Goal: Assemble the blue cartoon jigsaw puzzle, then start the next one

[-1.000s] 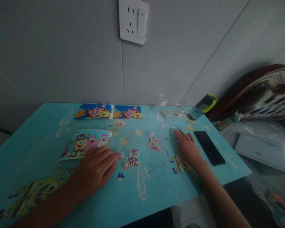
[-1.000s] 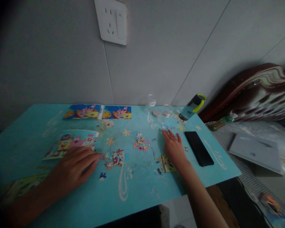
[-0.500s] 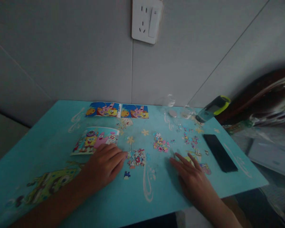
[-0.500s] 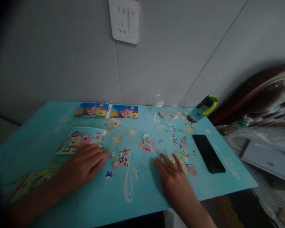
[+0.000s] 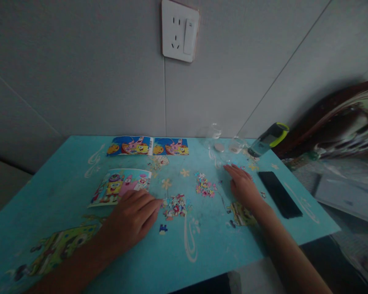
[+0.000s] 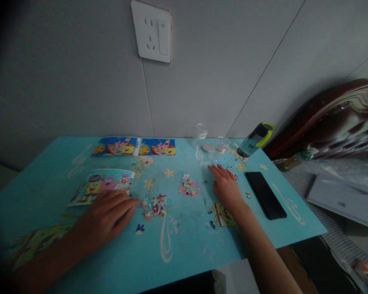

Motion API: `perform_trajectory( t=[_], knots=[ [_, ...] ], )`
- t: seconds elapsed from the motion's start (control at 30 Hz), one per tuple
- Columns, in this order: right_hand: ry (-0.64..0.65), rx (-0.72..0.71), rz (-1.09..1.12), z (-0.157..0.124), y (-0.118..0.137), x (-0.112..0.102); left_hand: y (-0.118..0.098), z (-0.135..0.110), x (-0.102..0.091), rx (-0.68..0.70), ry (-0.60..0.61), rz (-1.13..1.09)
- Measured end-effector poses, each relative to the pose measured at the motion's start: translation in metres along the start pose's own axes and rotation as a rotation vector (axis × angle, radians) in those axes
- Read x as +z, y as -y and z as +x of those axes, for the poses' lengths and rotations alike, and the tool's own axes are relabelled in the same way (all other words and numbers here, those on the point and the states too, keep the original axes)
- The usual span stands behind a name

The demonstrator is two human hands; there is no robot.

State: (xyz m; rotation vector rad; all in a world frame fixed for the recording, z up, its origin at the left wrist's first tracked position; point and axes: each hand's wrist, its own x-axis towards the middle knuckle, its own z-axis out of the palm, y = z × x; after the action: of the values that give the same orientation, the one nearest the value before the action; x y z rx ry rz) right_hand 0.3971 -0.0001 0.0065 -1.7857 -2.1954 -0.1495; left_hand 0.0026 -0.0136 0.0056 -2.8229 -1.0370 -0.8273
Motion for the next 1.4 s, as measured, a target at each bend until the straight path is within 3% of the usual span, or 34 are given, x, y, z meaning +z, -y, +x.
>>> perform_trajectory(
  t=[0.13, 0.4, 0.57, 0.7, 0.8, 0.97, 1.1, 1.27, 1.4],
  knots=[
    [0.054, -0.008, -0.114, -0.003, -0.020, 0.011, -0.001, 0.001, -0.001, 0.001, -0.015, 0.008],
    [0.143, -0.151, 0.070, -0.012, -0.005, 0.009, -0.002, 0.002, -0.002, 0.007, -0.002, -0.006],
    [0.033, -0.016, -0.002, -0.002, -0.021, 0.018, 0.001, 0.000, -0.001, 0.002, 0.004, -0.010],
    [0.062, 0.032, -0.160, 0.002, -0.031, 0.021, 0.001, -0.002, 0.000, 0.000, 0.027, -0.022],
    [0.083, 0.011, -0.208, -0.011, -0.028, 0.012, 0.001, -0.001, 0.000, -0.004, 0.038, -0.026],
    [0.099, -0.074, -0.165, -0.065, -0.003, -0.009, -0.001, 0.001, -0.002, -0.011, 0.018, -0.032],
    [0.160, -0.160, -0.020, -0.093, 0.042, -0.020, -0.003, 0.001, -0.003, -0.006, 0.036, -0.040],
    [0.274, -0.273, 0.189, -0.078, 0.101, -0.024, -0.002, 0.000, 0.000, 0.025, 0.035, -0.026],
    [0.260, -0.334, 0.283, -0.058, 0.104, -0.022, 0.004, -0.002, 0.003, 0.004, 0.034, -0.029]
  ],
)
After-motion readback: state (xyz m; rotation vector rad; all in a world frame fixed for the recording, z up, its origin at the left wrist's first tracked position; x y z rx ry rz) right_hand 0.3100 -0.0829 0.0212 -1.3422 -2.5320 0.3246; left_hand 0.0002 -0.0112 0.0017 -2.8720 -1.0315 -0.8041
